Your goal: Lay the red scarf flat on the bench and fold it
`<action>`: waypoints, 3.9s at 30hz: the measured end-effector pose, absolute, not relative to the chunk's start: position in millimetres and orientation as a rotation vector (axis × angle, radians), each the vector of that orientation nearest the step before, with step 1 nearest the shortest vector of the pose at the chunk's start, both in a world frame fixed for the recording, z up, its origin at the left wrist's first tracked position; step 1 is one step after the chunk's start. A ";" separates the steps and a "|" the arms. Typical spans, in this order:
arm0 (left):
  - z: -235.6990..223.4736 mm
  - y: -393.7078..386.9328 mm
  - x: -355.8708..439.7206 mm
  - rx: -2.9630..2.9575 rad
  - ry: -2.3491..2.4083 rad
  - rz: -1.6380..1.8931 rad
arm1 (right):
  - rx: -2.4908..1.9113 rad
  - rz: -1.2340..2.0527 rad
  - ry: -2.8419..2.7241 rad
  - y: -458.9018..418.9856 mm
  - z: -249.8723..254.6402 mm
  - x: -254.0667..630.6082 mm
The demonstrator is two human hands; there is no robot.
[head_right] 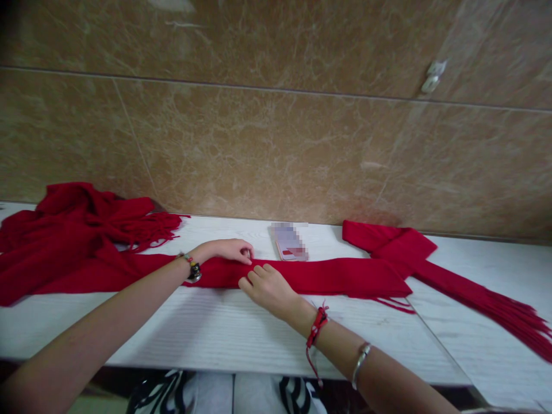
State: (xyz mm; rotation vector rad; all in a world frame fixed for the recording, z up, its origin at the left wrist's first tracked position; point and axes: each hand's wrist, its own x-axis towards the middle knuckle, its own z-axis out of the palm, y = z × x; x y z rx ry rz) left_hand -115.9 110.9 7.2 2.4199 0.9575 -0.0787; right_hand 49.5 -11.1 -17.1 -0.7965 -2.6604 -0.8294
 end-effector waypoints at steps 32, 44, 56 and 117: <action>114.5 90.7 106.7 2.078 0.530 0.422 | -1.429 -1.216 -2.380 -53.0 89.2 267.9; 41.4 56.2 158.1 2.534 0.670 0.436 | -1.461 -0.870 -2.529 -46.2 2.5 335.8; -2.5 7.1 37.7 3.149 1.201 0.126 | -1.470 -0.556 -2.422 -36.7 -10.7 349.3; -19.6 1.6 86.0 3.409 0.936 0.308 | -1.783 0.045 -1.670 -2.4 -9.7 346.6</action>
